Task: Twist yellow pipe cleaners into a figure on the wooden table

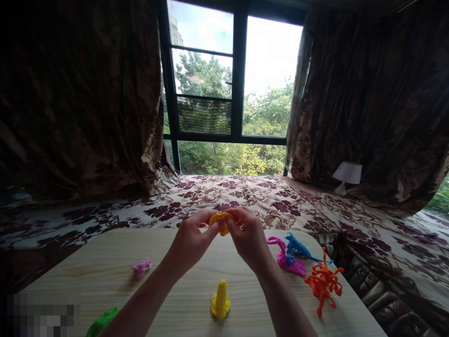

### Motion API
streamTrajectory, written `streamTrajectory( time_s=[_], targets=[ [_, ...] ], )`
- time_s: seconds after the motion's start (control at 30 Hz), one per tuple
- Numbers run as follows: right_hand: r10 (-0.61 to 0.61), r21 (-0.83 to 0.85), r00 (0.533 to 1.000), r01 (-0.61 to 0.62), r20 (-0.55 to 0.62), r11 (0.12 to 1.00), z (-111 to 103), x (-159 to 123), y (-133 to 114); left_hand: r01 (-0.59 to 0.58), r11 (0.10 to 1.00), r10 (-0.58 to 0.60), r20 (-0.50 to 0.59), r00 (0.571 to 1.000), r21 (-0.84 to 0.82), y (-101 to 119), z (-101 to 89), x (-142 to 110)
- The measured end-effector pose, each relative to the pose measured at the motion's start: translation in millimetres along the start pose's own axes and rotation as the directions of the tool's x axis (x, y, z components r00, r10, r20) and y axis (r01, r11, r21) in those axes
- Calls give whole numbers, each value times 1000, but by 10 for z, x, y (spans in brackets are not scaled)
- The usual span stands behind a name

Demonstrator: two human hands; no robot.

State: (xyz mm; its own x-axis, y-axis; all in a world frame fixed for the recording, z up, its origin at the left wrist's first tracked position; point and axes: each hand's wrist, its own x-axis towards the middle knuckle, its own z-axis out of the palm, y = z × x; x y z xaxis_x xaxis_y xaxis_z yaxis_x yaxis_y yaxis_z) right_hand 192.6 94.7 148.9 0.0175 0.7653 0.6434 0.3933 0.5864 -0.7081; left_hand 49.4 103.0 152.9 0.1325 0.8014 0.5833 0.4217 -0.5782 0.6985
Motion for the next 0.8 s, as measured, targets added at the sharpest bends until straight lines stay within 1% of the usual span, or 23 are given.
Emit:
streamTrajectory(
  time_s=[0.07,0.2,0.33,0.4,0.47,0.5,0.57,0.67,0.73,0.8],
  targets=[
    [-11,-20,1000,11,-18,1000,-6,-3,-10,-31,999,31,11,999,19,24,-27,7],
    [-32,-93,999,31,-9,995,-12,-11,-52,-25,1000,24,53,998,15,56,-46,4],
    [-93,-159,996,90,-9,983,14,-34,-91,-87,986,82,46,996,143,85,-27,-27],
    [-84,-156,996,77,-33,985,44,-47,-83,-113,970,110,28,994,216,97,-8,-41],
    [-58,-143,996,47,-70,989,71,-50,-52,-112,967,112,15,994,231,95,8,-45],
    [-43,-132,995,32,-86,991,78,-47,-32,-100,974,98,16,995,206,87,11,-42],
    [-14,-103,996,5,-88,995,76,-30,6,-49,993,44,48,998,103,62,3,-32],
    [15,-49,997,-19,-70,999,40,-3,33,54,997,-45,155,987,-55,30,-37,-20],
    [17,-24,998,-19,-65,1000,14,3,21,83,990,-59,201,978,-111,30,-59,-17],
    [-1,-15,999,1,-39,1000,-1,-2,-4,77,983,-43,204,978,-165,43,-68,-11]
  ],
)
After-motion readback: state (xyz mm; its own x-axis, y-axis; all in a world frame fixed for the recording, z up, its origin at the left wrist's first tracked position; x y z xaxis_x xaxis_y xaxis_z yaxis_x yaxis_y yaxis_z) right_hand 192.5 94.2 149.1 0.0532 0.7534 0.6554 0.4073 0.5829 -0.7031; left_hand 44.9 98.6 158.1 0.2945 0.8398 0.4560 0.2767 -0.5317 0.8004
